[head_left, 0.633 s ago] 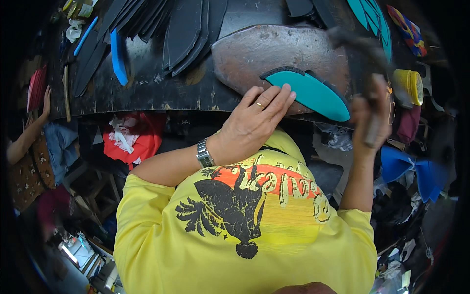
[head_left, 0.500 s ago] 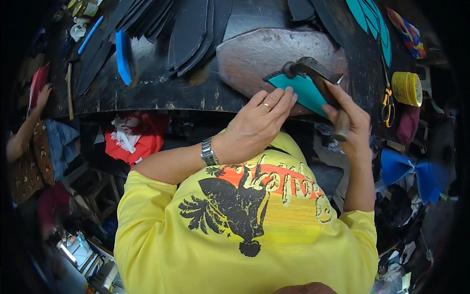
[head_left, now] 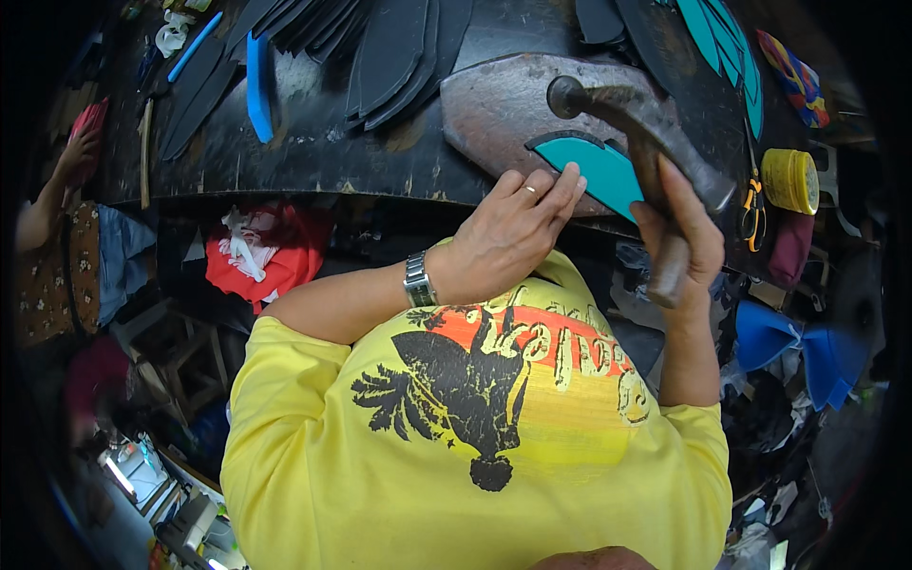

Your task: The person uses a hammer and a curved metal tool to shape a teal rubber piece on a rounded anvil. They repeatedly position the piece, strike it with the hammer, and adjust its placement. A second person is visible nearby handling other rubber pieces.

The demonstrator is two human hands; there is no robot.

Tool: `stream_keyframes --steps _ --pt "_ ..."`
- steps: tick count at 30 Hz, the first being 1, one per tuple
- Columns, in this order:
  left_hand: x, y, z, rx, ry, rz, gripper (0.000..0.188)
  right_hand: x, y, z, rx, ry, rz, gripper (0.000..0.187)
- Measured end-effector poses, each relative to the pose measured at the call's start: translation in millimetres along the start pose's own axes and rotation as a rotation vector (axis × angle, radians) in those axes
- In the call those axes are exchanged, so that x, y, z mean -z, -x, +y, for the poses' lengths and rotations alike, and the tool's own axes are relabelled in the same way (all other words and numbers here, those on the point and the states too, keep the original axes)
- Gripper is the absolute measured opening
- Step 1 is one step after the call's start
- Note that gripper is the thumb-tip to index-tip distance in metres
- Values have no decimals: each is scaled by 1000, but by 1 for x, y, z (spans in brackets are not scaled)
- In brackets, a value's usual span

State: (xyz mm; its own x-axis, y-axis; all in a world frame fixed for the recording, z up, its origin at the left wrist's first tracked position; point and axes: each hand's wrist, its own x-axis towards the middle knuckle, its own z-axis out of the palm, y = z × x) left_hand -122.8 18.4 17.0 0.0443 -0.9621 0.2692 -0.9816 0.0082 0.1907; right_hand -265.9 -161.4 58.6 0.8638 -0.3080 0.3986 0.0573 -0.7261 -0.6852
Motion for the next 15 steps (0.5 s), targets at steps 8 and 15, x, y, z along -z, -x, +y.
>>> stream_keyframes --steps 8,15 --pt "0 -2 1 -8 -38 -28 61 6 10 5 -147 -139 83 54" --pt "-2 -5 2 -21 -22 -29 64 23 11 -4 -349 -40 -46 50"
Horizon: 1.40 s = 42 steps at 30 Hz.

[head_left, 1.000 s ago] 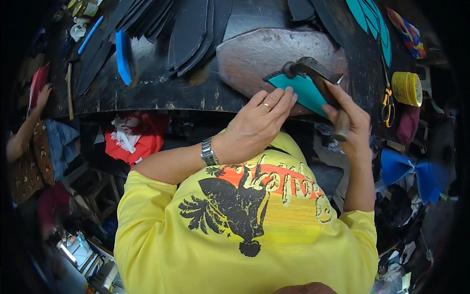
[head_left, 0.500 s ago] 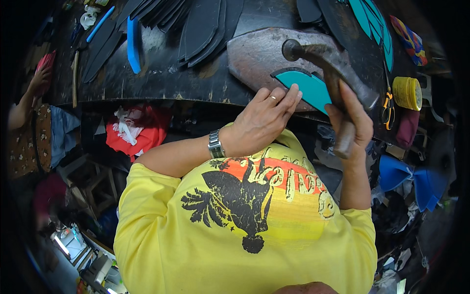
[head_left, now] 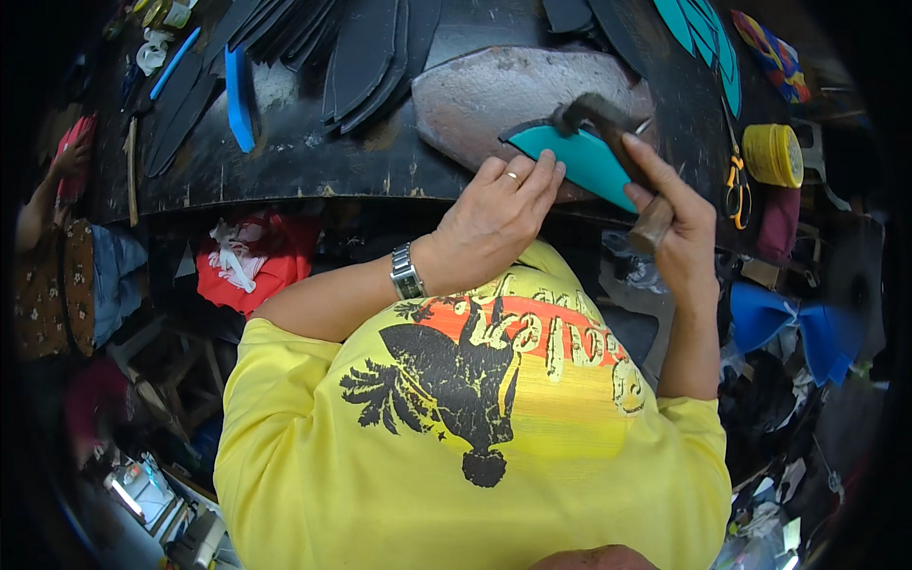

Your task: The person uses a hammer and a curved metal tool to shape a teal rubber piece on a rounded anvil. They repeatedly position the piece, strike it with the hammer, and adjust its placement. A second person is visible nearby handling other rubber pieces.

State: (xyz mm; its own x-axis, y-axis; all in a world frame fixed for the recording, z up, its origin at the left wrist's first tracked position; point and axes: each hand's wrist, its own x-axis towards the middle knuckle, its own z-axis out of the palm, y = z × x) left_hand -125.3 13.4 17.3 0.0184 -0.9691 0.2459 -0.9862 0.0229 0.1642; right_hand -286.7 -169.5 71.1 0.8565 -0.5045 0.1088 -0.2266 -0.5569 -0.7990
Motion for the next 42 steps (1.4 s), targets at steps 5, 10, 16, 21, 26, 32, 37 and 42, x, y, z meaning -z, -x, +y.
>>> stream_keyframes --steps 5,10,16,21,26,32,37,42 --pt "2 -2 -3 5 -16 1 67 0 12 -2 196 -206 221 58" --pt "-1 -19 -10 7 140 129 59 5 25 27 -94 -106 75 55" --pt "-14 -20 -17 52 344 181 52 40 13 101 16 186 335 59" --pt "-31 -17 -16 65 347 305 46 53 0 134 -311 212 354 79" --pt "-44 -22 -8 39 277 494 27 47 -8 113 213 313 393 40" --pt "-34 -36 -18 137 557 531 23 34 -23 83 -224 -619 391 60" --pt "-17 -40 -18 388 1146 567 24 39 -29 96 -210 -1147 82 72" --pt "-10 -39 -2 431 1323 478 34 17 -9 125 -206 -944 4 57"
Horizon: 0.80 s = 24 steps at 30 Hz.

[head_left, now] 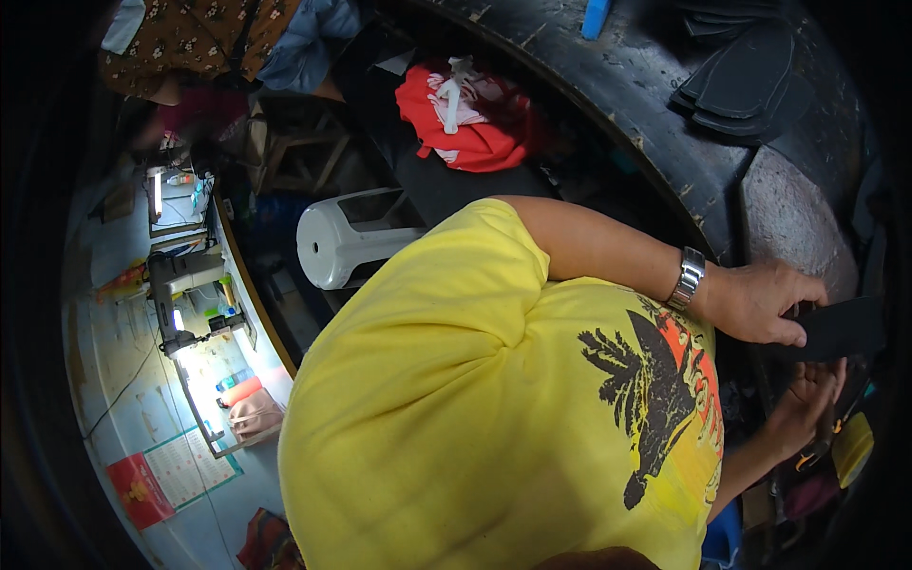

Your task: The person uses a hammer and a curved metal tool to shape a teal rubber piece on a rounded anvil. They repeatedly position the piece, strike it with the hammer, and adjust its placement. A second person is visible nearby handling other rubber pieces.

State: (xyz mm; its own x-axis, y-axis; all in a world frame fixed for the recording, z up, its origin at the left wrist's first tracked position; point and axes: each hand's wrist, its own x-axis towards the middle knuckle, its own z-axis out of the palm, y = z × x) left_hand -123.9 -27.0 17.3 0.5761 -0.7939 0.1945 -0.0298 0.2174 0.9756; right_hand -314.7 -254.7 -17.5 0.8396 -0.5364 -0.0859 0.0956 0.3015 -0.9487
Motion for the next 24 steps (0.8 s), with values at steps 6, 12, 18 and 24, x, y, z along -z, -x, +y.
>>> stream_keyframes --steps 6,12,18,24 --pt "-2 7 -7 37 -145 -124 41 -23 10 22 109 266 223 19" --pt "-4 8 -7 24 91 -93 36 -58 16 8 123 491 310 22" --pt "-8 6 -8 43 153 57 29 -60 21 6 -72 241 267 25" --pt "-9 8 -23 -3 122 130 31 -63 30 12 196 731 89 19"
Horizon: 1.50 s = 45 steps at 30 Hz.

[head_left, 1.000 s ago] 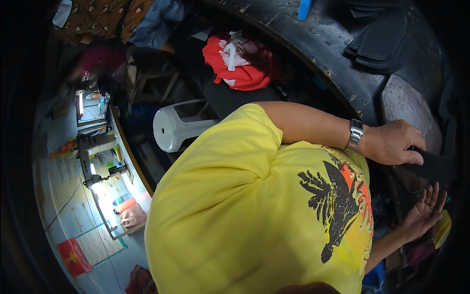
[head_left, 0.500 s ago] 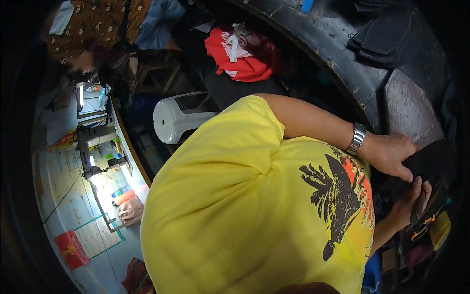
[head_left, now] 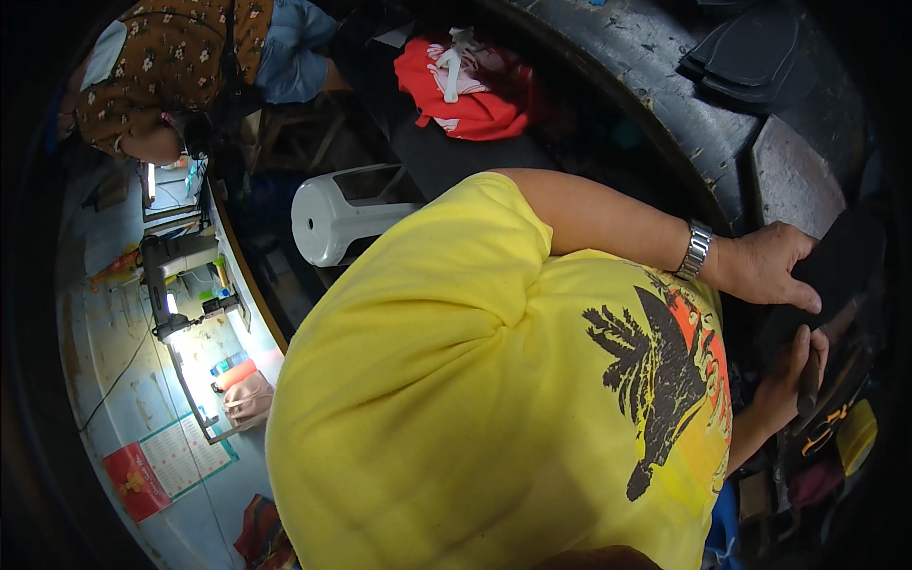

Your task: The person uses a hammer and a curved metal tool to shape a teal rubber piece on a rounded anvil. They repeatedly position the piece, strike it with the hammer, and adjust its placement. A second person is visible nearby handling other rubber pieces.

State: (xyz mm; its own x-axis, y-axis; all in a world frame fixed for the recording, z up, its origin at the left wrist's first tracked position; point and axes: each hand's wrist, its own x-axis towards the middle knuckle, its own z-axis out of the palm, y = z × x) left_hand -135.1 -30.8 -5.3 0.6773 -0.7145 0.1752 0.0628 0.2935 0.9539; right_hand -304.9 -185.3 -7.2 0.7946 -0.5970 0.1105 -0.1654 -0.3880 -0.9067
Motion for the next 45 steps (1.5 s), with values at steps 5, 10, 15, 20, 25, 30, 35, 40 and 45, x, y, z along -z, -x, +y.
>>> stream_keyframes --steps 5,10,15,20,25,30,35,40,45 --pt "2 5 -7 144 -57 -98 39 -3 0 -13 -159 -139 16 17" --pt "4 8 -2 107 15 -38 38 -9 3 -19 -99 -83 8 21" --pt "12 13 8 115 52 -35 28 -17 10 -12 -134 -54 26 33" --pt "17 19 12 139 53 -59 24 -23 15 -10 -289 -187 80 44" --pt "17 22 11 97 34 -46 21 -25 23 -25 -341 -41 7 46" --pt "16 24 16 39 13 -80 23 -27 28 -39 186 281 -160 30" --pt "15 30 16 67 38 -105 24 -38 35 -43 -127 -23 -50 23" --pt "10 21 2 -6 -28 -62 28 -41 36 -46 -202 -306 50 20" --pt "12 20 4 -25 69 -39 27 -40 33 -47 -241 -388 97 18"
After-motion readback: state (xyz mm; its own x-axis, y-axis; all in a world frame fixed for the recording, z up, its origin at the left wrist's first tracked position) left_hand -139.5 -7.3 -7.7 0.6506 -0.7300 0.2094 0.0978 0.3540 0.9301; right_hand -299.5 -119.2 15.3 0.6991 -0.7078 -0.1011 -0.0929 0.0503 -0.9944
